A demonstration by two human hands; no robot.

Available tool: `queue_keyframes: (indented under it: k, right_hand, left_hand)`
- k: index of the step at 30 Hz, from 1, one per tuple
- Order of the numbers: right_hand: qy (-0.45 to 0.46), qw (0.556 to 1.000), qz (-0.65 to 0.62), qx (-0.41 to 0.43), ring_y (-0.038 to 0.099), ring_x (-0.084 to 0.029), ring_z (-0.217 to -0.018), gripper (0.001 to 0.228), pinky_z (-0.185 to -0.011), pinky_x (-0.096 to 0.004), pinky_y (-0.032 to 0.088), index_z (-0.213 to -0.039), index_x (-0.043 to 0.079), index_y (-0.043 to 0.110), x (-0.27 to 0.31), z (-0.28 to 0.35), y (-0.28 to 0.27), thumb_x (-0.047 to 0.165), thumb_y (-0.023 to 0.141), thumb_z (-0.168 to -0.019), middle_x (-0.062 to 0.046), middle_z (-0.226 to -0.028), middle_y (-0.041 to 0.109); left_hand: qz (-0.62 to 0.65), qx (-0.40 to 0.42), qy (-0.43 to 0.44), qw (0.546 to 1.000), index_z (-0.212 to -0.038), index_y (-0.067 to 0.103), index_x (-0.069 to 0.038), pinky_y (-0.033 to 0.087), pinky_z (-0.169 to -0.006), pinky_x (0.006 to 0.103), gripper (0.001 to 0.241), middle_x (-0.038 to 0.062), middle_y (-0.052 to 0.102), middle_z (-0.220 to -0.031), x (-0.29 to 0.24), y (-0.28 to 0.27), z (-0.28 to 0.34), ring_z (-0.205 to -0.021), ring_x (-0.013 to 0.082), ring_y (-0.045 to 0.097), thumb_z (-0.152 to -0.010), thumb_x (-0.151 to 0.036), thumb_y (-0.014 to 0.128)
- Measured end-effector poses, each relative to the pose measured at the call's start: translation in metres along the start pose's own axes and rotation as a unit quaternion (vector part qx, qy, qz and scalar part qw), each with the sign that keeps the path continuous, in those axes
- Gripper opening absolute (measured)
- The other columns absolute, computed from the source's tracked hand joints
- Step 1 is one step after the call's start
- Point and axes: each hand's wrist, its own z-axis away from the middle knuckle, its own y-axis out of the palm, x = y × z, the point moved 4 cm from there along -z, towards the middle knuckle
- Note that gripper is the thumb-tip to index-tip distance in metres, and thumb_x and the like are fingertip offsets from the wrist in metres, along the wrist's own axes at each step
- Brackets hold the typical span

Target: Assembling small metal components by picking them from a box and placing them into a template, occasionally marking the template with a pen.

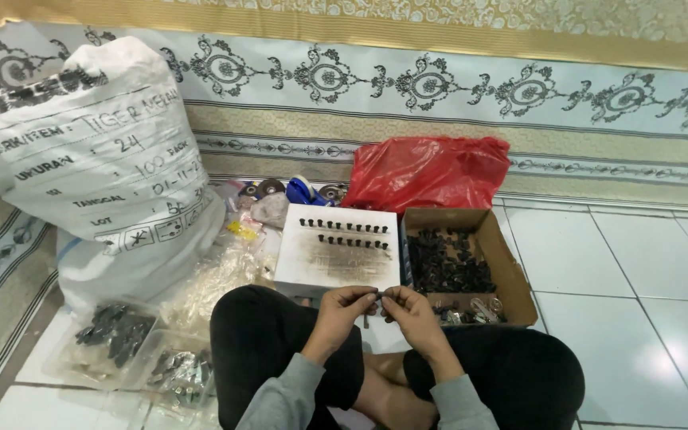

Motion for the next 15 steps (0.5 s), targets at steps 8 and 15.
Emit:
queue_keyframes:
  k: [8,15]
  right_hand:
    - [0.013,0.999,0.04,0.022,0.06,-0.017,-0.073,0.01,-0.07,-0.033,0.054,-0.099,0.003,0.072,0.009,0.017,0.029,0.011,0.065,-0.098,-0.007,-0.079,0.065]
    - [-0.005,0.998,-0.034,-0.047,0.059,-0.016,-0.069,0.011,-0.066,-0.029,0.052,-0.101,0.001,0.072,0.023,0.046,0.044,0.006,0.063,-0.1,-0.008,-0.075,0.065]
  left_hand:
    - [-0.004,0.041,0.043,0.998,-0.108,0.079,0.003,0.065,-0.07,0.0319,0.02,0.014,0.078,-0.087,-0.018,-0.016,0.028,-0.07,0.0213,0.073,-0.09,-0.006,0.076]
    - [-0.011,0.059,0.065,0.996,-0.109,0.081,0.001,0.063,-0.073,0.0289,0.022,0.013,0.079,-0.084,-0.029,-0.005,0.049,-0.075,0.0175,0.073,-0.091,-0.011,0.077]
